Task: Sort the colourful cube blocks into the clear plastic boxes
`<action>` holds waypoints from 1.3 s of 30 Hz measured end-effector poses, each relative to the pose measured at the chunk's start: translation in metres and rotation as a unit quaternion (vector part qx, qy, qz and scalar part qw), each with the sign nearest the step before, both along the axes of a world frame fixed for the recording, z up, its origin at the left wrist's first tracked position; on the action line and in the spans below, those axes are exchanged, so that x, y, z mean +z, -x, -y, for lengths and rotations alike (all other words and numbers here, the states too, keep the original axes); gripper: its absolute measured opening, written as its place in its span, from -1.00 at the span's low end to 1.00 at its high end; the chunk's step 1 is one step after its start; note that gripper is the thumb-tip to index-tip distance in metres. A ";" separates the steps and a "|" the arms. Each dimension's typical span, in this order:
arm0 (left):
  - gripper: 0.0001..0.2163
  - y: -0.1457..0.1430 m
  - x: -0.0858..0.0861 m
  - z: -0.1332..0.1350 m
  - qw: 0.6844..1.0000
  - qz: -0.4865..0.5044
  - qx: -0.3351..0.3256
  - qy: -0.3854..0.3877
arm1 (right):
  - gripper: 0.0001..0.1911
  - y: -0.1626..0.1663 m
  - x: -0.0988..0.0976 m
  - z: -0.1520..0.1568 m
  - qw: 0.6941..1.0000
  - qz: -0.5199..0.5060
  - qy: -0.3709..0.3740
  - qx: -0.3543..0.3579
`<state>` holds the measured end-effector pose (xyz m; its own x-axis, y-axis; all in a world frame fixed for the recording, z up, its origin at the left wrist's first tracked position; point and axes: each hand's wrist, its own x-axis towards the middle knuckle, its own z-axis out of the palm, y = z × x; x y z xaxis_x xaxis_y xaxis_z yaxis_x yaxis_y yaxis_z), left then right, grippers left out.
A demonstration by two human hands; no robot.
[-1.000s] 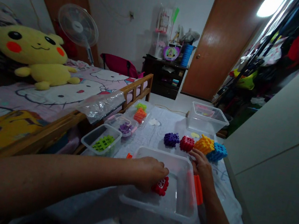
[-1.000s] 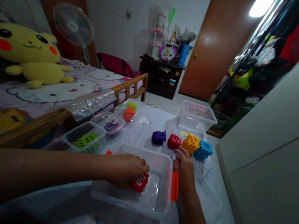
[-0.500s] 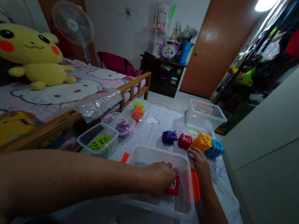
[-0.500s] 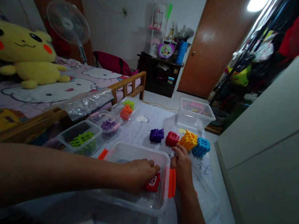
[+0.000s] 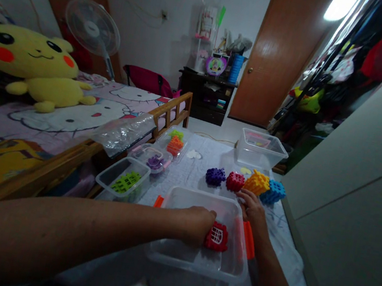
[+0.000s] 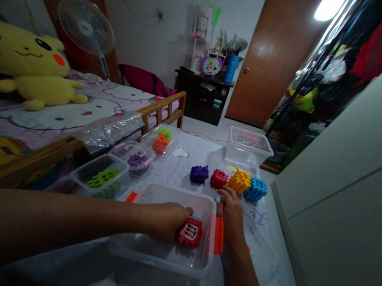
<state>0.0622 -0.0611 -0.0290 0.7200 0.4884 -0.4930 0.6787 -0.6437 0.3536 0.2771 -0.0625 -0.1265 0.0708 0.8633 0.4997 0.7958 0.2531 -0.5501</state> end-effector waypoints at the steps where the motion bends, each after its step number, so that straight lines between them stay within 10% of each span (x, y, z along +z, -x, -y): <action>1: -0.43 0.000 0.000 0.000 1.000 0.006 0.006 0.010 | -0.60 0.000 0.000 -0.001 1.000 -0.003 0.000 0.004; 12: -0.63 0.006 0.044 -0.007 0.994 -0.045 -0.075 -0.063 | -0.73 -0.003 0.005 0.005 0.992 0.077 0.099 0.016; 18: -0.81 -0.007 0.076 -0.057 0.976 0.140 -0.055 -0.156 | -0.76 0.000 0.003 0.008 0.989 0.094 0.108 0.023; 31: -0.04 -0.101 -0.007 -0.144 0.972 0.052 -0.090 -0.211 | -0.73 0.001 -0.001 0.007 0.990 0.081 0.118 0.010; 39: -0.23 -0.130 -0.028 -0.142 0.979 0.011 -0.091 -0.184 | -0.71 0.003 -0.003 0.008 0.986 0.083 0.145 -0.004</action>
<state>0.1922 0.0810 -0.0566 0.8206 0.4919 -0.2911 0.5352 -0.8400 0.0894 0.2737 -0.0702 -0.1293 0.0164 0.9711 0.2380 0.8825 0.0978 -0.4600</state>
